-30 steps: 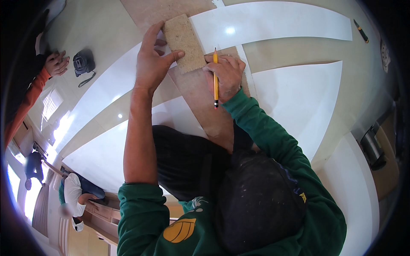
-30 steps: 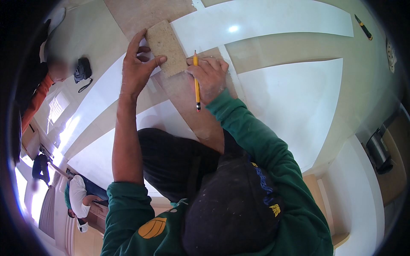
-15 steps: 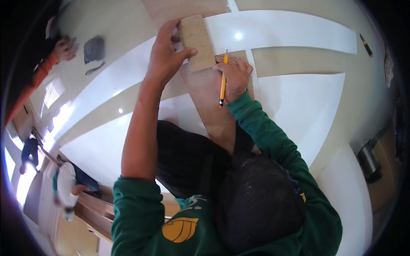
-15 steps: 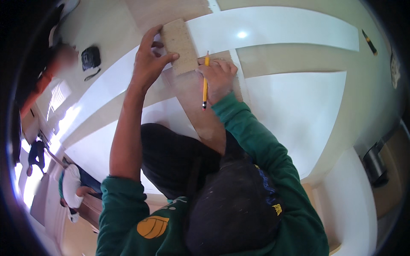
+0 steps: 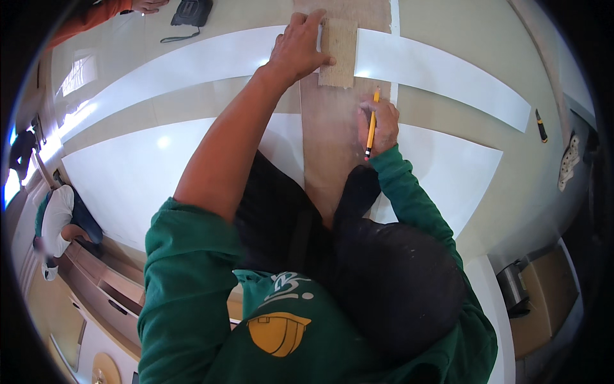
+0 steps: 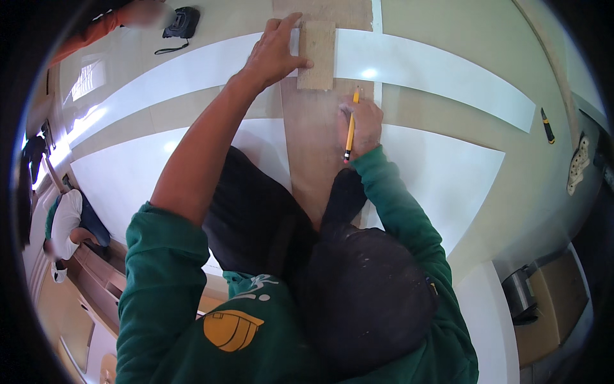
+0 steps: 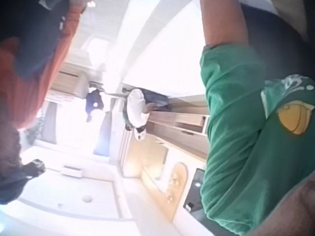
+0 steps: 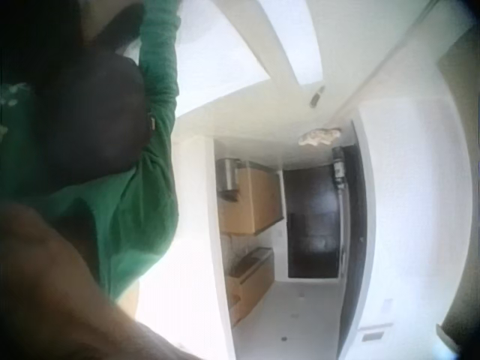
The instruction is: The person kneels on the floor and uses a pencil to mark a line on a white sheet of material. They then use a utility knife and a small wooden block as a guide to cut the material along the marked line. The person repeats this process, cutting multiple strips from the sheet.
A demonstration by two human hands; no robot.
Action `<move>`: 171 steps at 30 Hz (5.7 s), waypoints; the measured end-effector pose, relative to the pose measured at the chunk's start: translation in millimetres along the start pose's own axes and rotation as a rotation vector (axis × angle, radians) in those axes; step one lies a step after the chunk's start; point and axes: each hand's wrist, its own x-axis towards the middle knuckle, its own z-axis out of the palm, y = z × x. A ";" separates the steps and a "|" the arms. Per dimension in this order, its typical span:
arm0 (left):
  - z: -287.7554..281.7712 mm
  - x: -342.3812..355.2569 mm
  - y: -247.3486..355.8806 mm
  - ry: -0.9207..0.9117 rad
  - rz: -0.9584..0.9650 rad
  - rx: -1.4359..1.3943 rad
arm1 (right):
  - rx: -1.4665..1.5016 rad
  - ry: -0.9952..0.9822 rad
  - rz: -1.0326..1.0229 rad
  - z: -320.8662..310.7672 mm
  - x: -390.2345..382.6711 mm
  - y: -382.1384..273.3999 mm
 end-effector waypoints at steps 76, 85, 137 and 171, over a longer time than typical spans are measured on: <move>-9.7 49.4 48.0 -0.445 -0.095 0.190 | -1.196 0.524 1.158 -332.7 -43.6 313.6; -9.5 62.1 45.6 -0.511 0.072 0.331 | -1.116 0.258 1.213 -392.5 -75.1 360.5; 3.2 42.4 -12.5 -0.355 0.219 0.202 | 1.737 -0.350 -0.197 -190.0 56.0 -259.2; -0.8 42.9 3.7 -0.261 0.073 0.154 | -0.114 -0.429 0.997 -25.1 -34.9 -87.1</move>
